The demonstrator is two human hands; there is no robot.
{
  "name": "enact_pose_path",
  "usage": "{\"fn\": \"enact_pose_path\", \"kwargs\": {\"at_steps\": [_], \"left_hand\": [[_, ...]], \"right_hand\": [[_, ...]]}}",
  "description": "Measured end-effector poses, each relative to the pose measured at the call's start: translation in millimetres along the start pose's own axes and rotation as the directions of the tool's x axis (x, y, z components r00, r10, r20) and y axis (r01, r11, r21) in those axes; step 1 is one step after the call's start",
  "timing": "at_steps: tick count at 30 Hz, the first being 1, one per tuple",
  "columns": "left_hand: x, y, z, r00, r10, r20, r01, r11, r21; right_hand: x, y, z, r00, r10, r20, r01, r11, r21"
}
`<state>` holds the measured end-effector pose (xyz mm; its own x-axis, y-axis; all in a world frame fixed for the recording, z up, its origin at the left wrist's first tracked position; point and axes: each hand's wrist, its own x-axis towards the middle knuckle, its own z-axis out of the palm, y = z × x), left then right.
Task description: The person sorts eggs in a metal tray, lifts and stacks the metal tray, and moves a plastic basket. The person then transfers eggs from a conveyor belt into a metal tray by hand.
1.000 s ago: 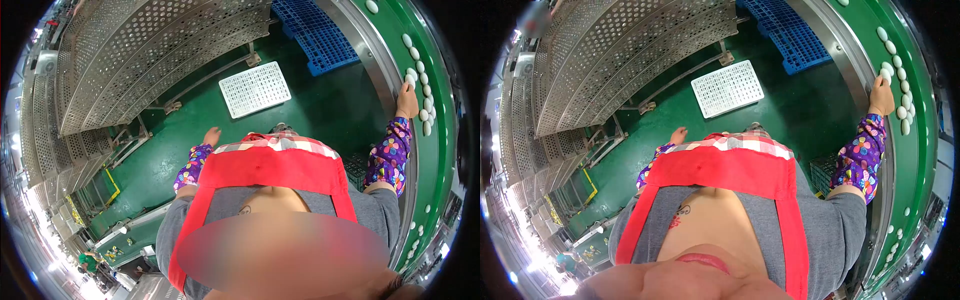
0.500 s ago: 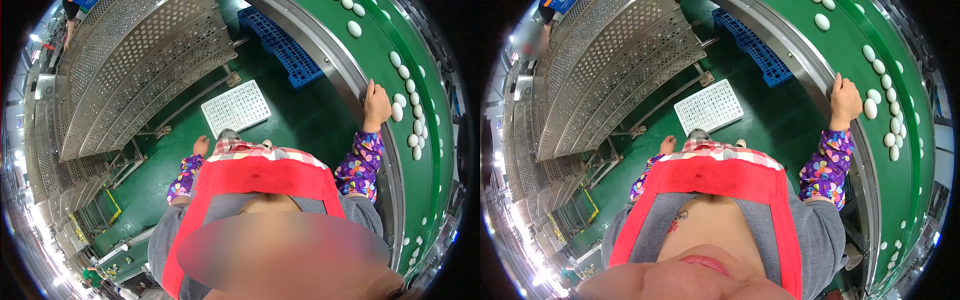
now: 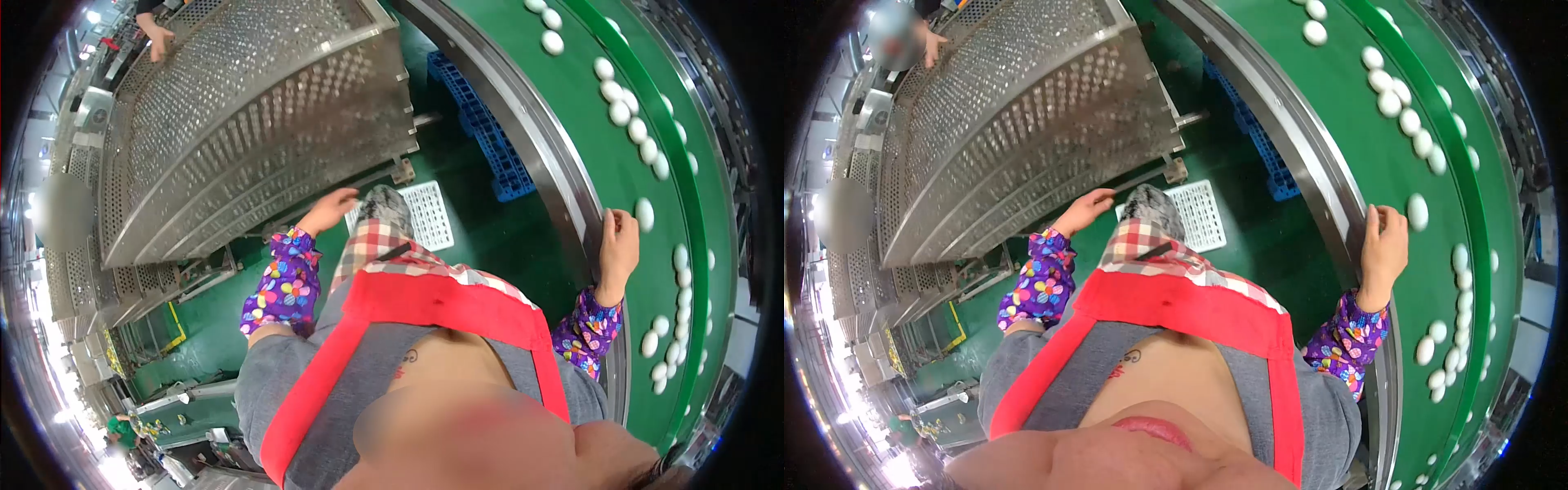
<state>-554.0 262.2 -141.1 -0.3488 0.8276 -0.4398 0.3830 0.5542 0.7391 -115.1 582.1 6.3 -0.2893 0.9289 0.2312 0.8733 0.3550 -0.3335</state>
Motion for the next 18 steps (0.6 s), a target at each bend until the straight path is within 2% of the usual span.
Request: {"fn": "enact_pose_path", "kwargs": {"at_steps": [2, 4, 6, 7, 8, 10, 13, 16, 18], "left_hand": [[5, 90, -50, 0.945, 0.183, 0.272, -0.156, 0.981, -0.118], [-5, 175, -104, 0.861, 0.287, 0.419, -0.245, 0.957, -0.154], [-1, 234, -161, 0.757, 0.356, 0.548, -0.279, 0.934, -0.221], [10, 241, -184, 0.709, 0.406, 0.577, -0.242, 0.908, -0.342], [22, 252, -204, 0.692, 0.422, 0.586, -0.235, 0.899, -0.370], [45, 263, -227, 0.722, 0.485, 0.494, -0.238, 0.844, -0.480], [68, 278, -238, 0.746, 0.488, 0.453, -0.213, 0.819, -0.532], [103, 281, -252, 0.789, 0.425, 0.445, -0.279, 0.892, -0.357], [133, 279, -259, 0.799, 0.421, 0.430, -0.311, 0.900, -0.304]], "right_hand": [[26, -32, 14, 0.995, -0.044, 0.090, 0.049, 0.998, -0.049], [28, -44, 27, 0.988, 0.091, 0.125, -0.077, 0.990, -0.114], [13, -41, 33, 0.981, 0.150, 0.127, -0.126, 0.975, -0.180], [11, -35, 36, 0.979, 0.161, 0.123, -0.132, 0.967, -0.216], [8, -32, 44, 0.980, 0.160, 0.120, -0.133, 0.969, -0.207], [9, -36, 51, 0.963, 0.209, 0.168, -0.174, 0.964, -0.202], [5, -42, 59, 0.964, 0.215, 0.158, -0.189, 0.968, -0.164], [11, -51, 73, 0.902, 0.362, 0.234, -0.331, 0.930, -0.163], [13, -59, 83, 0.857, 0.460, 0.234, -0.464, 0.885, -0.039]]}}
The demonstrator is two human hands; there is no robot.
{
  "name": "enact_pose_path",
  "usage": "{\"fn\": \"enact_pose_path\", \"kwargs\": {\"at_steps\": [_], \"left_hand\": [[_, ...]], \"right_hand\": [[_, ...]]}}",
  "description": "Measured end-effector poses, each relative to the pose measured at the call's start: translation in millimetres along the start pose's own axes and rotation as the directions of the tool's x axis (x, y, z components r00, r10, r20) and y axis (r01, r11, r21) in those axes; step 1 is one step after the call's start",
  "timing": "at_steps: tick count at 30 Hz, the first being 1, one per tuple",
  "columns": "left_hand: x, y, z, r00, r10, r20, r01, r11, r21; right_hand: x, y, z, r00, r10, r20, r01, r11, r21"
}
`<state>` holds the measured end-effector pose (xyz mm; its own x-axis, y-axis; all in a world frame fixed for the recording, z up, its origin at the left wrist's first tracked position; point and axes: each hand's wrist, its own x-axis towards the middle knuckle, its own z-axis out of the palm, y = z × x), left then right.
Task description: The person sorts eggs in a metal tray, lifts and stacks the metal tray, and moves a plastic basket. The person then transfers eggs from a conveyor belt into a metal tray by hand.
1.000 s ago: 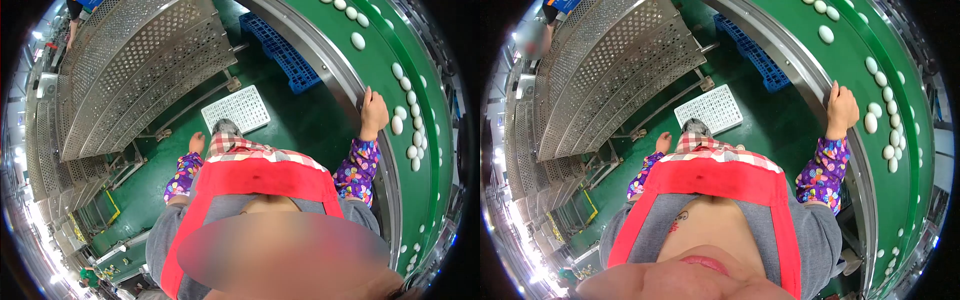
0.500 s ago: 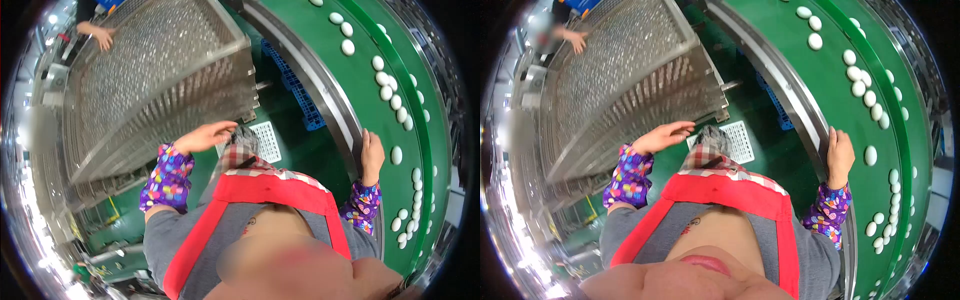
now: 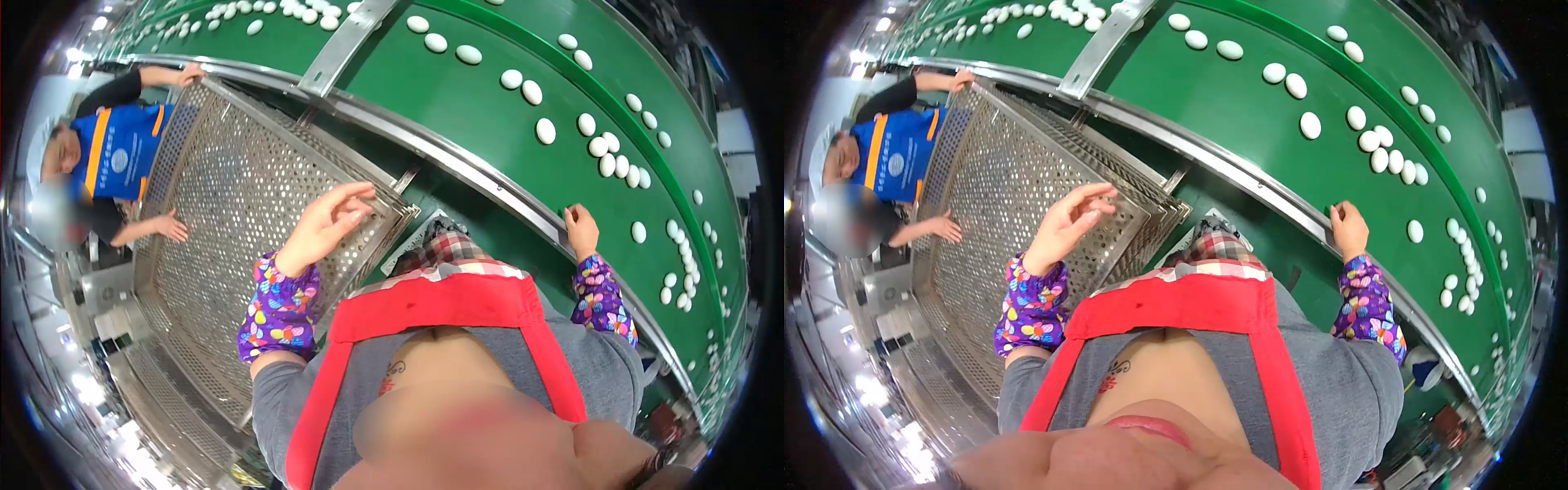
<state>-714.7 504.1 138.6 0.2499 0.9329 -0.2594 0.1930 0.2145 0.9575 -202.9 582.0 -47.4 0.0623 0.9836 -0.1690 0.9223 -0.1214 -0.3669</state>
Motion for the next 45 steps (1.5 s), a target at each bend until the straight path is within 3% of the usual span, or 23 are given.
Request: {"fn": "enact_pose_path", "kwargs": {"at_steps": [1, 3, 4, 5, 6, 8, 10, 13, 14, 16, 19, 22, 25, 28, 32, 35, 39, 42, 45], "left_hand": [[15, -2, -8, 1.000, 0.013, -0.008, -0.013, 1.000, 0.012], [48, -3, -14, 0.999, 0.046, 0.024, -0.046, 0.999, 0.012], [72, -3, -20, 0.997, -0.075, 0.011, 0.073, 0.992, 0.102], [95, -6, -27, 0.999, -0.046, 0.024, 0.041, 0.981, 0.190], [122, -12, -30, 0.999, -0.007, 0.040, -0.004, 0.960, 0.281], [177, -27, -32, 0.995, 0.101, 0.010, -0.095, 0.894, 0.438], [234, -55, -31, 0.992, 0.130, 0.005, -0.115, 0.864, 0.490], [311, -85, -31, 0.975, 0.212, -0.065, -0.089, 0.642, 0.761], [336, -95, -34, 0.980, 0.176, -0.091, -0.058, 0.695, 0.716], [371, -117, -32, 0.953, 0.261, -0.152, -0.039, 0.606, 0.794], [419, -137, -34, 0.940, 0.167, -0.297, 0.108, 0.682, 0.724], [444, -139, -12, 0.960, 0.063, -0.272, 0.143, 0.723, 0.676], [432, -131, 29, 0.976, 0.184, -0.115, -0.023, 0.616, 0.787], [415, -122, 72, 0.938, 0.342, 0.054, -0.229, 0.497, 0.837], [388, -118, 142, 0.921, 0.341, 0.190, -0.326, 0.407, 0.853], [393, -125, 167, 0.896, 0.380, 0.228, -0.373, 0.370, 0.851], [396, -139, 173, 0.894, 0.374, 0.245, -0.408, 0.455, 0.792], [395, -151, 180, 0.864, 0.452, 0.221, -0.460, 0.532, 0.711], [402, -141, 174, 0.855, 0.378, 0.354, -0.508, 0.477, 0.717]], "right_hand": [[8, -4, 6, 0.999, 0.046, -0.006, -0.046, 0.996, 0.074], [34, 2, 31, 0.975, 0.013, -0.221, 0.039, 0.972, 0.231], [43, -34, 16, 0.977, 0.033, -0.208, 0.023, 0.964, 0.264], [69, -41, 31, 0.934, -0.060, -0.352, 0.167, 0.945, 0.282], [90, -52, 40, 0.925, -0.009, -0.381, 0.099, 0.971, 0.218], [126, -65, 60, 0.913, 0.002, -0.407, 0.072, 0.983, 0.167], [135, -72, 67, 0.944, 0.011, -0.329, 0.036, 0.990, 0.138], [137, -92, 55, 0.967, -0.063, -0.248, 0.061, 0.998, -0.014], [137, -98, 48, 0.978, -0.022, -0.209, 0.020, 1.000, -0.015], [133, -100, 34, 0.989, 0.058, -0.133, -0.063, 0.998, -0.028], [146, -85, 42, 0.996, -0.028, -0.084, 0.026, 0.999, -0.026], [157, -70, 48, 0.999, 0.004, -0.048, 0.002, 0.992, 0.125], [161, -64, 62, 0.984, 0.157, -0.079, -0.118, 0.922, 0.369], [166, -81, 58, 0.967, 0.248, -0.053, -0.217, 0.918, 0.331], [155, -106, 50, 0.959, 0.280, -0.051, -0.279, 0.960, 0.025], [147, -105, 67, 0.959, 0.206, -0.192, -0.214, 0.977, -0.017], [129, -103, 71, 0.943, 0.173, -0.286, -0.187, 0.982, -0.023], [122, -96, 77, 0.934, 0.212, -0.288, -0.224, 0.974, -0.012], [128, -94, 79, 0.921, 0.238, -0.308, -0.257, 0.966, -0.025]]}}
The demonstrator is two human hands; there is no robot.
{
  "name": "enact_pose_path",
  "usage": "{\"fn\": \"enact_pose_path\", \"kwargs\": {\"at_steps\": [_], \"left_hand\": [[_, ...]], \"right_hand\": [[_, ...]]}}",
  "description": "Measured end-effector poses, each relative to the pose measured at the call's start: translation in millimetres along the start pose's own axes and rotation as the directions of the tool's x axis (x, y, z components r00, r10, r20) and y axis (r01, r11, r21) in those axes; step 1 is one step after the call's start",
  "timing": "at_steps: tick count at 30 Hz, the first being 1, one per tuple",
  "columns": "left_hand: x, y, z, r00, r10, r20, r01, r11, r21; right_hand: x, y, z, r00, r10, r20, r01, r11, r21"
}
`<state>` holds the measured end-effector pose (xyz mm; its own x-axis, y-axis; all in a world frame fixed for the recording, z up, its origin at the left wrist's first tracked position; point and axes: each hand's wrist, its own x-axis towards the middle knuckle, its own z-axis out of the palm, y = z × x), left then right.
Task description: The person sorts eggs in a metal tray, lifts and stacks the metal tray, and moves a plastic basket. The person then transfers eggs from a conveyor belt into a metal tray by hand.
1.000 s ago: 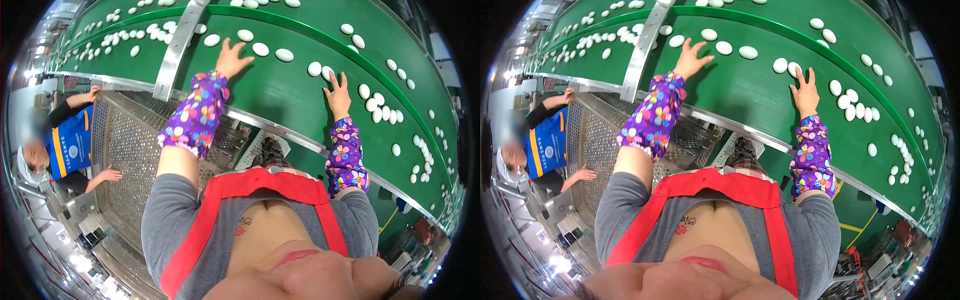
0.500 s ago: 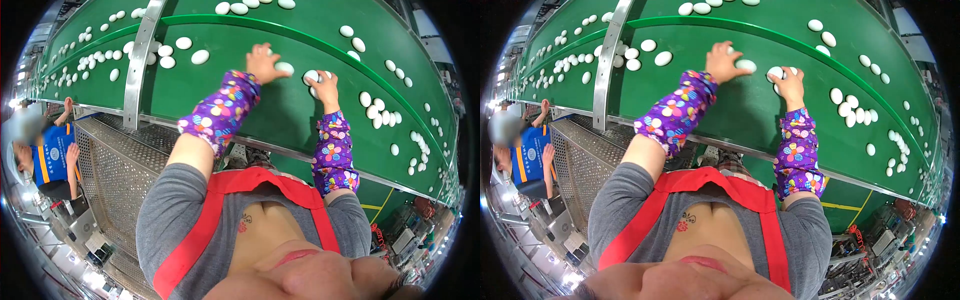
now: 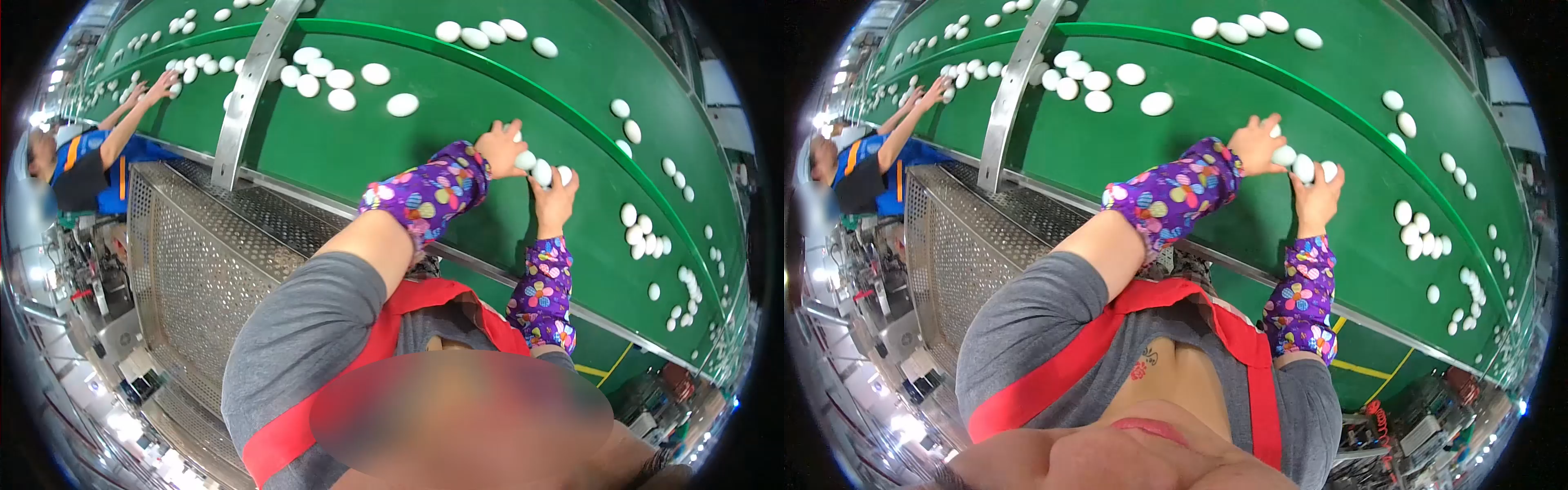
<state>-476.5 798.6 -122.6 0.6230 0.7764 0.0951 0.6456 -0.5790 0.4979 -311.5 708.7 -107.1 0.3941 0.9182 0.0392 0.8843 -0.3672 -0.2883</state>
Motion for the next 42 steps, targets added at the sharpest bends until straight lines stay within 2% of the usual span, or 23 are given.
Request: {"fn": "enact_pose_path", "kwargs": {"at_steps": [3, 7, 8, 9, 11, 13, 15, 16, 17, 19, 20, 21, 22, 23, 24, 25, 27, 28, 31, 35, 38, 41, 42], "left_hand": [[6, -8, -12, 0.992, 0.021, 0.123, -0.021, 1.000, -0.003], [-30, -14, -34, 0.984, -0.170, 0.045, 0.176, 0.947, -0.270], [-45, -21, -49, 0.984, -0.168, 0.060, 0.178, 0.906, -0.385], [-68, -30, -62, 0.990, -0.137, -0.031, 0.109, 0.890, -0.443], [-120, -45, -122, 0.987, -0.158, -0.019, 0.117, 0.798, -0.591], [-174, -69, -178, 0.975, -0.214, -0.050, 0.136, 0.765, -0.630], [-231, -90, -236, 0.949, -0.294, -0.115, 0.146, 0.733, -0.665], [-266, -105, -260, 0.920, -0.335, -0.204, 0.147, 0.776, -0.613], [-296, -110, -291, 0.845, -0.487, -0.219, 0.268, 0.741, -0.616], [-364, -133, -318, 0.627, -0.688, -0.364, 0.468, 0.707, -0.530], [-397, -137, -331, 0.460, -0.820, -0.341, 0.499, 0.556, -0.664], [-429, -144, -332, 0.305, -0.881, -0.361, 0.497, 0.471, -0.729], [-465, -153, -330, 0.242, -0.861, -0.447, 0.649, 0.486, -0.585], [-510, -169, -317, 0.183, -0.851, -0.493, 0.727, 0.454, -0.515], [-547, -175, -308, 0.151, -0.873, -0.463, 0.789, 0.389, -0.476], [-575, -177, -300, 0.117, -0.893, -0.435, 0.842, 0.321, -0.433], [-613, -165, -279, 0.058, -0.948, -0.312, 0.923, 0.170, -0.344], [-630, -158, -271, 0.032, -0.970, -0.241, 0.954, 0.102, -0.283], [-663, -145, -256, 0.112, -0.992, -0.064, 0.976, 0.122, -0.181], [-689, -134, -218, 0.244, -0.959, -0.142, 0.962, 0.258, -0.091], [-686, -133, -221, 0.269, -0.954, -0.128, 0.953, 0.284, -0.110], [-685, -140, -217, 0.336, -0.918, -0.211, 0.918, 0.370, -0.144], [-676, -138, -226, 0.295, -0.943, -0.152, 0.935, 0.317, -0.156]], "right_hand": [[9, 10, 10, 1.000, 0.000, -0.020, -0.001, 1.000, -0.008], [19, 21, 11, 1.000, -0.014, 0.004, 0.014, 1.000, -0.008], [21, 27, 12, 1.000, -0.017, 0.009, 0.018, 0.999, -0.038], [22, 30, 13, 1.000, -0.025, 0.013, 0.026, 0.998, -0.063], [25, 29, 11, 0.999, -0.015, 0.038, 0.018, 0.997, -0.080], [32, 45, 24, 0.997, -0.074, 0.002, 0.074, 0.990, -0.121], [42, 27, 17, 0.978, -0.133, 0.159, 0.104, 0.978, 0.180], [32, -14, 12, 0.983, -0.157, 0.093, 0.125, 0.950, 0.286], [32, -40, 20, 0.969, -0.197, 0.146, 0.143, 0.937, 0.318], [14, -140, 28, 0.916, -0.290, 0.277, 0.100, 0.835, 0.541], [-8, -199, 26, 0.888, -0.343, 0.305, 0.125, 0.820, 0.558], [-23, -243, 40, 0.837, -0.464, 0.292, 0.214, 0.767, 0.604], [-46, -306, 27, 0.714, -0.602, 0.358, 0.211, 0.672, 0.710], [-76, -363, 18, 0.574, -0.770, 0.278, 0.304, 0.516, 0.801], [-101, -414, 8, 0.358, -0.908, 0.220, 0.437, 0.371, 0.819], [-129, -459, -4, 0.189, -0.965, 0.179, 0.450, 0.248, 0.858], [-196, -515, 0, -0.099, -0.984, 0.151, 0.394, 0.100, 0.914], [-227, -534, 4, -0.225, -0.956, 0.189, 0.455, 0.068, 0.888], [-300, -568, 48, -0.497, -0.798, 0.342, 0.630, -0.060, 0.774], [-345, -571, 100, -0.525, -0.597, 0.606, 0.788, -0.073, 0.611], [-349, -570, 108, -0.517, -0.566, 0.642, 0.824, -0.126, 0.553], [-350, -561, 109, -0.521, -0.590, 0.617, 0.821, -0.149, 0.551], [-350, -562, 116, -0.528, -0.564, 0.635, 0.821, -0.147, 0.552]]}}
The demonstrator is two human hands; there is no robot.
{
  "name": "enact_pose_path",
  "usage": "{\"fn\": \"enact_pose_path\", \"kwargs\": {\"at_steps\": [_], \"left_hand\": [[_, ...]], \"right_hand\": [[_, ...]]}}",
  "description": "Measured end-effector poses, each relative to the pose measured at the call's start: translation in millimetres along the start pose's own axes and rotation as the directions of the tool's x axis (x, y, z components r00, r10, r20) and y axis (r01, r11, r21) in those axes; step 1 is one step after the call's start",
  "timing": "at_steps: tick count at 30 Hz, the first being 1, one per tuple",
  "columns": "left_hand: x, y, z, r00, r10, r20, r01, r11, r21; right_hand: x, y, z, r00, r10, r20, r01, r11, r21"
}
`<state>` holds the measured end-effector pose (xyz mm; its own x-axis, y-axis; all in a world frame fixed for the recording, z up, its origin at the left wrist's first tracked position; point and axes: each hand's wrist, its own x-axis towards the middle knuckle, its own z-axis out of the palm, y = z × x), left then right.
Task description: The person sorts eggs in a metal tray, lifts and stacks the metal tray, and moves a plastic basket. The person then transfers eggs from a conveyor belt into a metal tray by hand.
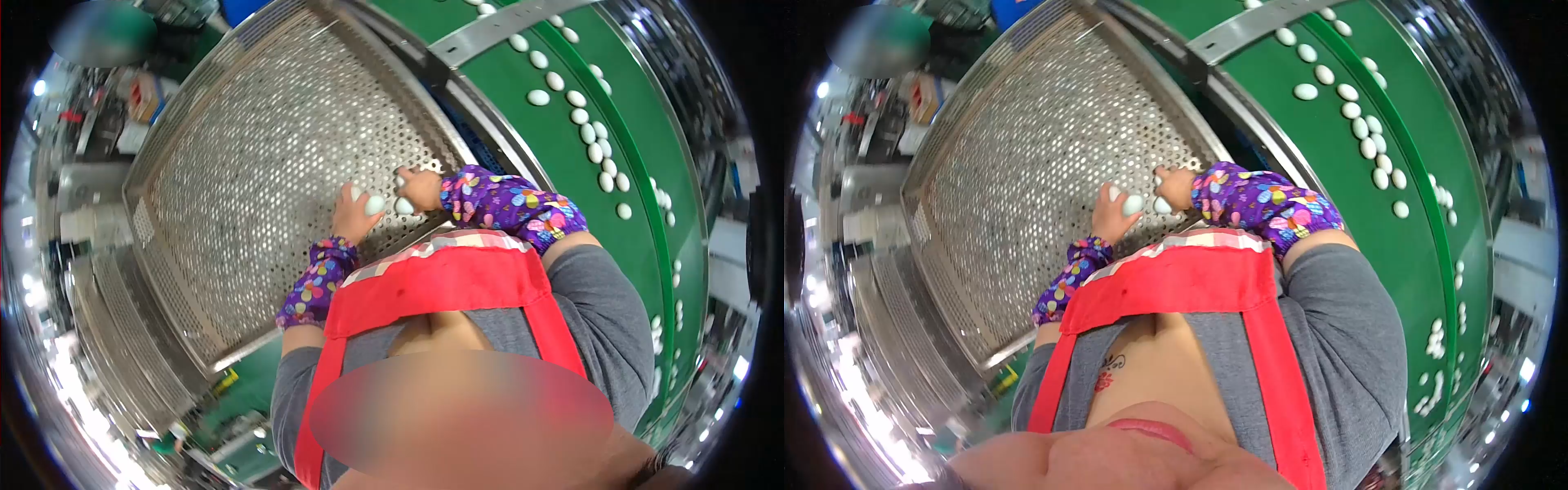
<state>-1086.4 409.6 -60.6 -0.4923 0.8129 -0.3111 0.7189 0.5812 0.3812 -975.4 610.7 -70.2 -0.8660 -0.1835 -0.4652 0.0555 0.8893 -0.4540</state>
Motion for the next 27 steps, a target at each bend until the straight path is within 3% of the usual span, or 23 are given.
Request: {"fn": "enact_pose_path", "kwargs": {"at_steps": [1, 5, 6, 7, 9, 11, 13, 14, 15, 17, 18, 19, 21, 24, 27], "left_hand": [[3, 0, 5, 1.000, 0.004, -0.003, -0.004, 1.000, 0.018], [8, -3, 11, 1.000, -0.015, 0.022, 0.014, 0.999, 0.035], [11, -5, 14, 1.000, 0.005, -0.015, -0.004, 0.999, 0.045], [16, -8, 14, 0.999, 0.019, -0.048, -0.017, 0.999, 0.052], [30, -9, 7, 0.971, 0.022, -0.236, -0.033, 0.999, -0.041], [55, 9, -1, 0.934, 0.044, -0.355, -0.087, 0.990, -0.107], [87, 48, -28, 0.905, 0.100, -0.414, -0.173, 0.974, -0.144], [105, 70, -35, 0.907, 0.135, -0.399, -0.221, 0.959, -0.177], [130, 94, -39, 0.904, 0.174, -0.391, -0.272, 0.939, -0.210], [178, 145, -43, 0.864, 0.344, -0.367, -0.447, 0.860, -0.247], [202, 166, -36, 0.839, 0.415, -0.351, -0.511, 0.822, -0.251], [225, 186, -27, 0.807, 0.485, -0.336, -0.574, 0.778, -0.256], [265, 227, -8, 0.786, 0.566, -0.249, -0.618, 0.739, -0.270], [332, 266, 39, 0.801, 0.584, -0.130, -0.597, 0.771, -0.221], [391, 280, 87, 0.815, 0.576, -0.065, -0.579, 0.808, -0.105]], "right_hand": [[0, 0, -3, 0.999, -0.002, 0.052, 0.003, 1.000, -0.027], [6, 12, 18, 0.996, 0.021, -0.085, -0.011, 0.994, 0.108], [-9, 11, 8, 0.977, -0.011, -0.213, 0.042, 0.989, 0.139], [-23, 16, -5, 0.905, -0.111, -0.411, 0.209, 0.957, 0.201], [-51, 42, -27, 0.751, -0.059, -0.658, 0.417, 0.815, 0.402], [-100, 85, -40, 0.651, 0.275, -0.707, 0.160, 0.861, 0.483], [-126, 155, -3, 0.307, 0.520, -0.797, 0.016, 0.835, 0.551], [-158, 185, -3, 0.355, 0.639, -0.682, -0.221, 0.766, 0.603], [-179, 219, 13, 0.270, 0.710, -0.650, -0.391, 0.698, 0.600], [-219, 287, 48, 0.088, 0.807, -0.585, -0.562, 0.525, 0.639], [-234, 315, 63, 0.005, 0.849, -0.529, -0.588, 0.430, 0.685], [-245, 353, 99, -0.090, 0.809, -0.581, -0.574, 0.435, 0.694], [-259, 384, 113, -0.184, 0.866, -0.464, -0.609, 0.270, 0.746], [-255, 437, 148, -0.174, 0.911, -0.374, -0.578, 0.213, 0.788], [-240, 411, 110, -0.037, 0.981, -0.191, -0.611, 0.129, 0.781]]}}
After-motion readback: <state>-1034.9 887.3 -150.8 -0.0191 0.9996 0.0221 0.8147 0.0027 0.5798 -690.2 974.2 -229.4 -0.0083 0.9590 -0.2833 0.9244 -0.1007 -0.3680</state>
